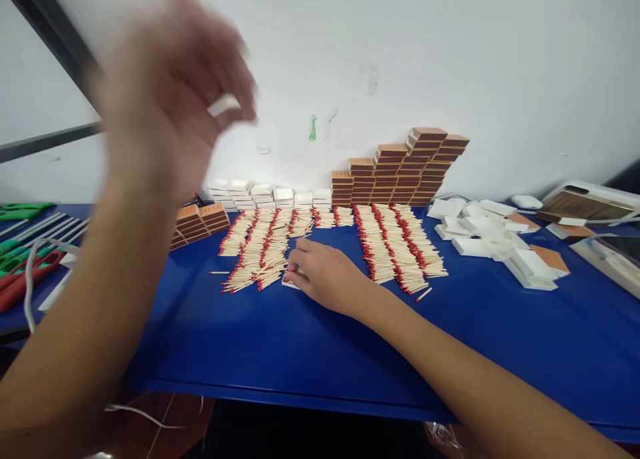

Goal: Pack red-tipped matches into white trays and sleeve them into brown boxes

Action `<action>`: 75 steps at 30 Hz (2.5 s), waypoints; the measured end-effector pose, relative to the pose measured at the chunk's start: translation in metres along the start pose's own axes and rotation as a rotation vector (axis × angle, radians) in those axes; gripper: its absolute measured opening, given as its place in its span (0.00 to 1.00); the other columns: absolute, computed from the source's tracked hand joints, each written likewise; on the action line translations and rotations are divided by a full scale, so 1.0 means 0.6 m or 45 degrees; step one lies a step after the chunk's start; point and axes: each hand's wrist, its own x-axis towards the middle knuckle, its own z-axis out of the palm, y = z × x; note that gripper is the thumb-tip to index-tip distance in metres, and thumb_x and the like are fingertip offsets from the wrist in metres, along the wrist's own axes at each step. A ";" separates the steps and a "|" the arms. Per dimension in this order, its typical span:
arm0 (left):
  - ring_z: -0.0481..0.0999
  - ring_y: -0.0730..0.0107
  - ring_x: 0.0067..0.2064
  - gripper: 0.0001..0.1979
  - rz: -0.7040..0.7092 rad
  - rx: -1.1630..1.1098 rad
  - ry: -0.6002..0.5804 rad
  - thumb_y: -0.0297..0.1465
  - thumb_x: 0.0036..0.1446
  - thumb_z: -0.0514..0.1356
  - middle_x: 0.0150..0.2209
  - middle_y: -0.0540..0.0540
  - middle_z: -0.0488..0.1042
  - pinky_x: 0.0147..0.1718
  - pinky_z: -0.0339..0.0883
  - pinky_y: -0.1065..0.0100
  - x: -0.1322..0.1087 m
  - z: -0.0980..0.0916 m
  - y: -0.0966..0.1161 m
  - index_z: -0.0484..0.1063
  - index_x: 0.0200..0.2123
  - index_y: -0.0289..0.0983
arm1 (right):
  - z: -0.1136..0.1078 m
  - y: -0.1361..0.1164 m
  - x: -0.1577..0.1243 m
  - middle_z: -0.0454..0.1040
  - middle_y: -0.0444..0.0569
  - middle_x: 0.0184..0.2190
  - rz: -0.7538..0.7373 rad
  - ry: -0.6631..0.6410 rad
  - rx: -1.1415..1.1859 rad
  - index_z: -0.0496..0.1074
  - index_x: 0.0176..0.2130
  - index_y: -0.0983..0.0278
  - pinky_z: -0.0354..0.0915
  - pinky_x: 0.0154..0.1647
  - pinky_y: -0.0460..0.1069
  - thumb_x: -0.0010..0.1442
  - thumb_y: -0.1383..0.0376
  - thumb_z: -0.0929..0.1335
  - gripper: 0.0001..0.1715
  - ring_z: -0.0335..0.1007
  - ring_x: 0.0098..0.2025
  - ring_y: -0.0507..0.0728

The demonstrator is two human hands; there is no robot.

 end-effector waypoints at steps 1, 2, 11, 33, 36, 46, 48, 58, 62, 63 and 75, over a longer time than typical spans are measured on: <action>0.77 0.70 0.38 0.08 -0.010 0.057 -0.060 0.32 0.68 0.61 0.39 0.45 0.80 0.39 0.72 0.65 -0.014 0.011 -0.004 0.77 0.39 0.33 | 0.003 0.000 0.001 0.75 0.50 0.41 -0.001 0.007 0.003 0.75 0.40 0.63 0.64 0.41 0.51 0.70 0.66 0.71 0.04 0.72 0.40 0.56; 0.76 0.70 0.36 0.07 -0.031 0.154 -0.157 0.29 0.65 0.62 0.35 0.46 0.80 0.38 0.70 0.65 -0.033 0.022 -0.010 0.77 0.34 0.34 | 0.004 0.001 0.002 0.75 0.50 0.41 -0.001 0.014 0.003 0.75 0.39 0.63 0.64 0.40 0.51 0.70 0.67 0.70 0.04 0.72 0.39 0.56; 0.71 0.54 0.54 0.19 -0.325 0.604 -0.701 0.34 0.53 0.68 0.48 0.42 0.76 0.55 0.68 0.51 -0.198 0.054 -0.084 0.80 0.48 0.37 | -0.022 0.009 -0.008 0.74 0.48 0.39 0.018 -0.051 0.098 0.77 0.38 0.62 0.62 0.36 0.50 0.70 0.64 0.71 0.06 0.70 0.36 0.54; 0.70 0.55 0.49 0.24 -0.264 0.558 -0.682 0.53 0.53 0.73 0.42 0.43 0.76 0.52 0.65 0.54 -0.233 0.084 -0.098 0.81 0.37 0.38 | 0.009 0.113 0.054 0.71 0.51 0.41 0.065 0.148 -0.031 0.72 0.40 0.61 0.64 0.47 0.54 0.72 0.66 0.66 0.06 0.68 0.46 0.61; 0.71 0.56 0.48 0.23 -0.263 0.549 -0.701 0.53 0.54 0.73 0.40 0.44 0.76 0.51 0.65 0.56 -0.233 0.083 -0.099 0.81 0.36 0.38 | 0.011 0.113 0.056 0.71 0.52 0.41 0.074 0.137 -0.045 0.70 0.39 0.62 0.64 0.47 0.55 0.72 0.65 0.65 0.07 0.67 0.46 0.61; 0.69 0.59 0.41 0.29 -0.293 0.544 -0.808 0.59 0.49 0.72 0.31 0.46 0.72 0.41 0.61 0.60 -0.230 0.094 -0.080 0.83 0.35 0.37 | 0.027 0.109 0.064 0.72 0.53 0.45 0.024 0.179 -0.032 0.74 0.48 0.63 0.65 0.51 0.55 0.73 0.68 0.65 0.08 0.68 0.49 0.61; 0.69 0.60 0.39 0.29 -0.283 0.530 -0.818 0.59 0.49 0.72 0.30 0.47 0.72 0.41 0.61 0.60 -0.233 0.101 -0.072 0.83 0.35 0.37 | 0.027 0.112 0.064 0.72 0.53 0.45 0.007 0.179 -0.038 0.75 0.48 0.62 0.65 0.52 0.55 0.74 0.67 0.65 0.09 0.68 0.50 0.61; 0.71 0.60 0.38 0.29 -0.233 0.614 -0.792 0.60 0.54 0.69 0.31 0.46 0.74 0.41 0.61 0.60 -0.238 0.097 -0.085 0.81 0.34 0.37 | 0.006 0.109 0.056 0.72 0.52 0.42 0.096 0.146 -0.085 0.71 0.38 0.62 0.65 0.46 0.54 0.73 0.65 0.67 0.08 0.69 0.46 0.60; 0.70 0.60 0.38 0.30 -0.239 0.690 -0.749 0.61 0.55 0.67 0.29 0.47 0.72 0.39 0.60 0.60 -0.234 0.091 -0.097 0.81 0.34 0.36 | -0.012 0.104 0.045 0.72 0.52 0.42 0.145 0.115 -0.081 0.71 0.39 0.62 0.64 0.45 0.54 0.73 0.63 0.66 0.09 0.69 0.45 0.61; 0.70 0.60 0.38 0.30 -0.258 0.709 -0.738 0.60 0.56 0.67 0.29 0.47 0.72 0.39 0.61 0.60 -0.233 0.090 -0.100 0.81 0.34 0.36 | -0.018 0.101 0.040 0.72 0.52 0.42 0.149 0.114 -0.067 0.71 0.39 0.62 0.64 0.44 0.54 0.73 0.62 0.66 0.09 0.69 0.45 0.60; 0.69 0.61 0.37 0.29 -0.340 0.735 -0.649 0.59 0.57 0.67 0.28 0.47 0.71 0.38 0.57 0.62 -0.230 0.085 -0.116 0.82 0.35 0.36 | -0.021 0.047 -0.012 0.73 0.50 0.42 0.013 -0.056 0.029 0.72 0.40 0.61 0.66 0.41 0.52 0.75 0.63 0.65 0.09 0.71 0.41 0.57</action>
